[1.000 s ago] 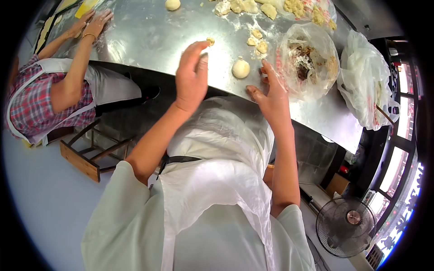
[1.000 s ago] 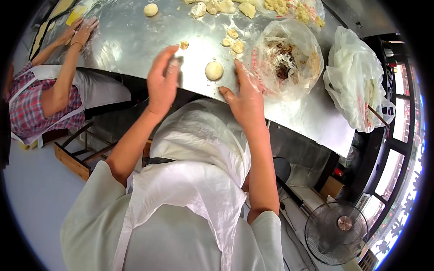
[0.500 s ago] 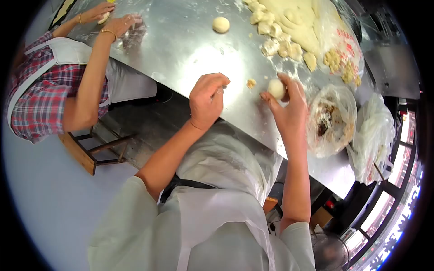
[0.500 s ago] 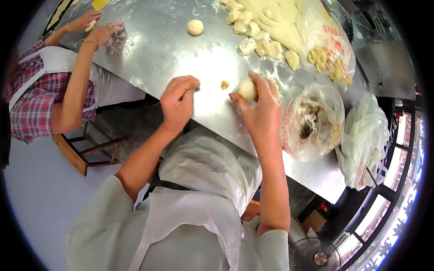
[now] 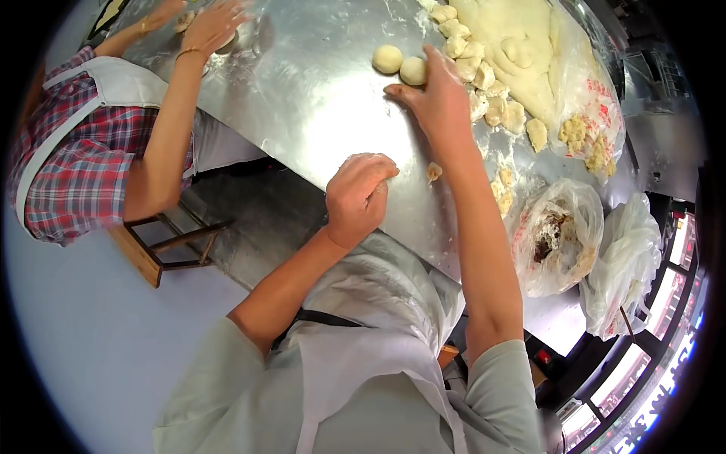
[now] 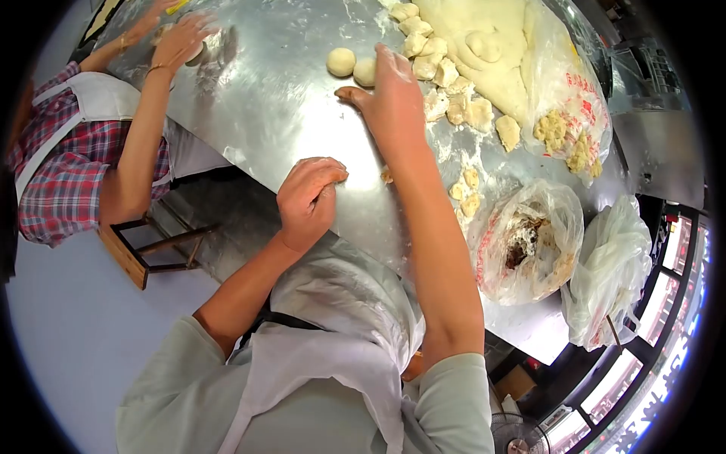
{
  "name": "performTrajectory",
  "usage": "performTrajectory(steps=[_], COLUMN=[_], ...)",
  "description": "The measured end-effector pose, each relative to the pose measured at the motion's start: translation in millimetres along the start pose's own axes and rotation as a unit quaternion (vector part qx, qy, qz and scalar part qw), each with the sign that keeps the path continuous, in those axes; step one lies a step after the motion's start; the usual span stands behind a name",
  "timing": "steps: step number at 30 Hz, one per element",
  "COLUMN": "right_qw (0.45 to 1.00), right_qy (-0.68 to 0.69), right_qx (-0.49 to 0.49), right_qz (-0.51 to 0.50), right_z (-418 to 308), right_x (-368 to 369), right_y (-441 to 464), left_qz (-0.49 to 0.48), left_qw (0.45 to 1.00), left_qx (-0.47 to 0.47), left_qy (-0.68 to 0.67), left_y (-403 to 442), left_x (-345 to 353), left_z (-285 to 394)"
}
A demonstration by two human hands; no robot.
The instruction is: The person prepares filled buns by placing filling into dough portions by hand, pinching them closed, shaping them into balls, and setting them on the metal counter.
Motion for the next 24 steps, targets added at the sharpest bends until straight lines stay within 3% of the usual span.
performTrajectory(steps=[4, 7, 10, 14, 15, 17, 19, 20, 21, 22, 24], right_qw=[0.999, 0.990, 0.989, 0.993, 0.981, 0.911, 0.874, 0.851, 0.853, 0.898, 0.971], right_qy=[-0.041, -0.141, -0.138, -0.008, 0.104, 0.317, 0.431, 0.483, 0.473, 0.395, 0.165], right_qx=[0.015, -0.002, -0.002, 0.096, 0.151, 0.261, 0.219, 0.200, 0.219, 0.194, 0.171], right_qz=[0.026, 0.014, 0.043, 0.067, 0.062, 0.046, 0.038, 0.044, 0.015, 0.014, 0.000], right_z=[14, 28, 40, 34, 34, 33, 14, 3, -1, 1, -6], right_x=[-48, -56, -47, -66, -75, -94, -102, -110, -113, -115, -130], right_y=[-22, -37, -37, -51, -58, -87, -122, -145, -159, -171, -185], left_qz=[0.003, 0.000, -0.021, -0.073, -0.086, -0.082, -0.134, -0.187, -0.210, -0.231, -0.238], left_qw=[1.000, 1.000, 1.000, 0.987, 0.977, 0.906, 0.820, 0.710, 0.703, 0.695, 0.705], left_qx=[0.005, 0.001, -0.006, -0.096, -0.134, -0.290, -0.400, -0.490, -0.498, -0.509, -0.525], left_qy=[-0.004, -0.010, -0.018, -0.108, -0.144, -0.296, -0.386, -0.470, -0.462, -0.453, -0.414], left_y=[-1, 0, 1, -2, -4, 5, 7, 2, -2, -8, -20], left_x=[-1, 1, 0, -2, 0, 14, 28, 42, 49, 55, 57], left_z=[0, 3, 2, -6, -8, 19, 42, 56, 58, 59, 64])
Point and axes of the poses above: each hand's wrist, its own y-axis towards the middle knuckle, its own x-axis out of the palm, z = x × y, the point moved 4 cm from there along y, towards the middle knuckle, and after that the axes turned 3 degrees about z, right-handed, at the moved point
